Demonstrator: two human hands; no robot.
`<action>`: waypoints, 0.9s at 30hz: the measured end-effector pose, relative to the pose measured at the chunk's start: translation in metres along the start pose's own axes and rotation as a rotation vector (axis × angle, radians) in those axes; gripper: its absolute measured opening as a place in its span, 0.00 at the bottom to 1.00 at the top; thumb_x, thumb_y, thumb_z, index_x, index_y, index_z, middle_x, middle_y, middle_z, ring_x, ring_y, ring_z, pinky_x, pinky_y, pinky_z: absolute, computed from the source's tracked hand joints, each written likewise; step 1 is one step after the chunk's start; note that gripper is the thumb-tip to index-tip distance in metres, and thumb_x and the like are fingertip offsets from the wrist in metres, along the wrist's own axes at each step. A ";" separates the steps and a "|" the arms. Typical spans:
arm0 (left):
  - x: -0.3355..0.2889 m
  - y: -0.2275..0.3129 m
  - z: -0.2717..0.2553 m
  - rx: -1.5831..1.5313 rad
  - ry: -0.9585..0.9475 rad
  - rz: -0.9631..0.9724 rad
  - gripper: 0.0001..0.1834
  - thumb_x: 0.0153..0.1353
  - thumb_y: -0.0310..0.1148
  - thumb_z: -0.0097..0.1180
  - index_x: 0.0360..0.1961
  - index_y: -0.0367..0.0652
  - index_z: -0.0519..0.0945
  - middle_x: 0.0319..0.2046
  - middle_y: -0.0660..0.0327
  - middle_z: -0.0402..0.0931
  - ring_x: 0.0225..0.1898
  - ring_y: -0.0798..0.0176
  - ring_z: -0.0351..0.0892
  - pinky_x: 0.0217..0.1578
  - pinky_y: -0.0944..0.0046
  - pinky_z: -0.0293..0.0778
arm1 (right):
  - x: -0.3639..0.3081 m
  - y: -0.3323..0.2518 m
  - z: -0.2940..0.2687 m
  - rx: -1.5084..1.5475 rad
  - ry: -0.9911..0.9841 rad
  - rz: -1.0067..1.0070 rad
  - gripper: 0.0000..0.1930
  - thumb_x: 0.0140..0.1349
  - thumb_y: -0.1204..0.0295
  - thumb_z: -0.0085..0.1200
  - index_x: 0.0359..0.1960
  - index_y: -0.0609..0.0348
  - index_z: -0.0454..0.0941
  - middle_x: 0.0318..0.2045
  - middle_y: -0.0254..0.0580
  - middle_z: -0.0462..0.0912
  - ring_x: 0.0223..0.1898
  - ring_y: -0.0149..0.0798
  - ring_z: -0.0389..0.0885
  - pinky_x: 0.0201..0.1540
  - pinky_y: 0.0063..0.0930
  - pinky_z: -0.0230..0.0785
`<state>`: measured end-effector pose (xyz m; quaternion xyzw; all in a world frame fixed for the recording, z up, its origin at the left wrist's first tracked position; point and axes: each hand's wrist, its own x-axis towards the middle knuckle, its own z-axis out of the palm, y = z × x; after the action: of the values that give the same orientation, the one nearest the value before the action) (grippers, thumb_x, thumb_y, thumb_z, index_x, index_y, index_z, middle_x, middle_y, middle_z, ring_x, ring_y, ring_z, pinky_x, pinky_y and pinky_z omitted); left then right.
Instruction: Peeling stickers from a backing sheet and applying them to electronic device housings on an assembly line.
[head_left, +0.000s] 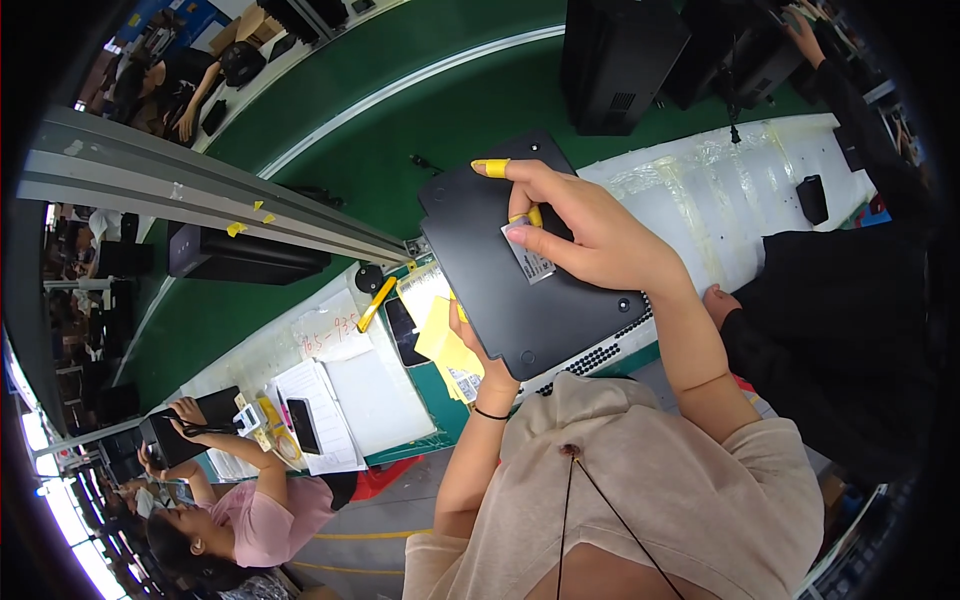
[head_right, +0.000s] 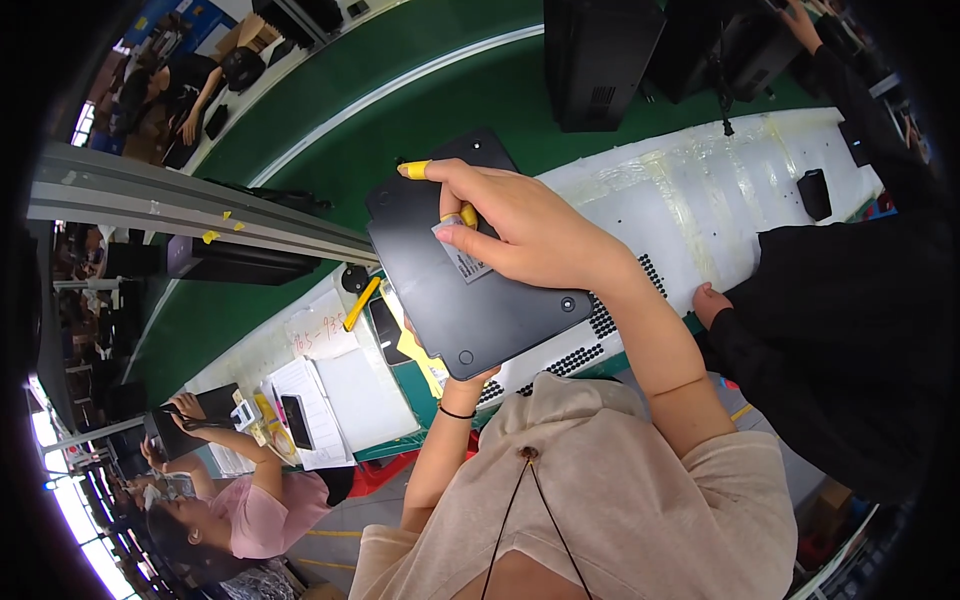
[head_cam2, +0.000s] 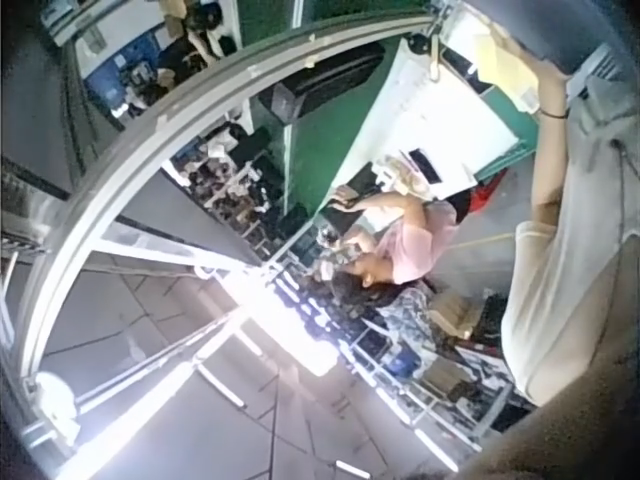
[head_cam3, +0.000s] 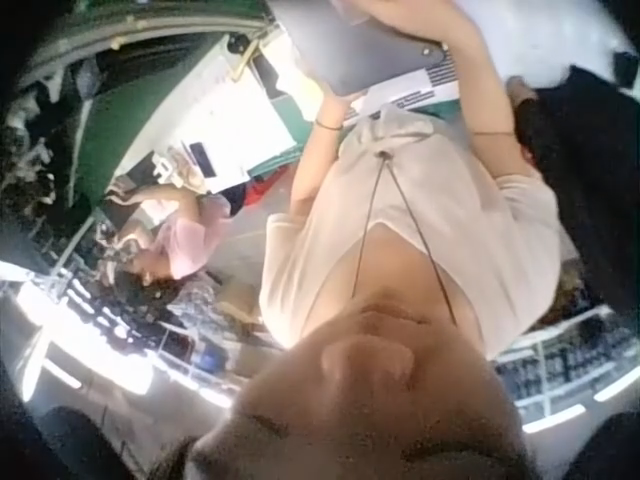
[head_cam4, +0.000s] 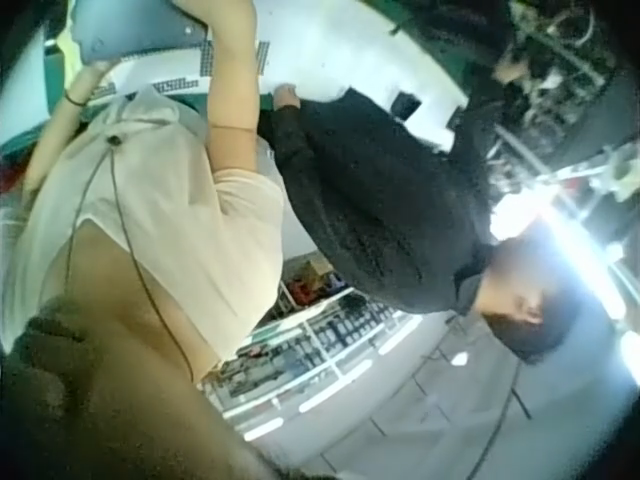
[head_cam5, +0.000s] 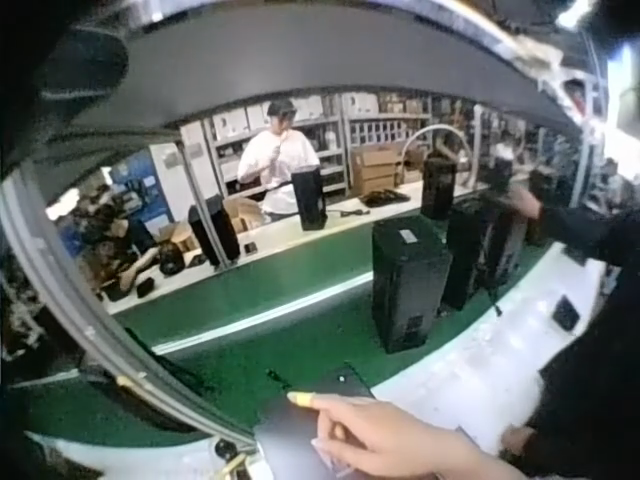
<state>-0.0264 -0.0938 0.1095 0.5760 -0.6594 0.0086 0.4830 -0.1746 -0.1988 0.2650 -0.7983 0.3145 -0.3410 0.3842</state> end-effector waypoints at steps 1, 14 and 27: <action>0.002 -0.001 0.001 0.000 0.006 0.006 0.19 0.57 0.40 0.57 0.47 0.41 0.79 0.47 0.56 0.77 0.53 0.53 0.72 0.59 0.48 0.56 | 0.000 0.000 0.000 0.005 -0.010 -0.002 0.26 0.62 0.73 0.54 0.62 0.63 0.64 0.28 0.36 0.72 0.31 0.34 0.70 0.40 0.26 0.64; 0.000 -0.002 0.001 -0.003 -0.028 0.007 0.22 0.55 0.41 0.58 0.49 0.40 0.77 0.49 0.54 0.75 0.54 0.50 0.70 0.60 0.47 0.56 | -0.002 0.001 0.000 0.042 -0.004 0.008 0.28 0.60 0.76 0.55 0.63 0.61 0.63 0.28 0.36 0.73 0.31 0.33 0.71 0.42 0.25 0.64; -0.002 -0.005 0.000 -0.005 -0.054 0.010 0.26 0.52 0.42 0.60 0.51 0.39 0.75 0.52 0.52 0.72 0.56 0.47 0.68 0.61 0.47 0.55 | -0.002 0.000 0.000 -0.018 0.009 0.001 0.24 0.60 0.74 0.55 0.59 0.62 0.67 0.28 0.37 0.74 0.32 0.36 0.73 0.40 0.28 0.65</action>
<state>-0.0225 -0.0939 0.1059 0.5717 -0.6751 -0.0063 0.4663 -0.1758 -0.1973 0.2645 -0.7999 0.3197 -0.3415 0.3760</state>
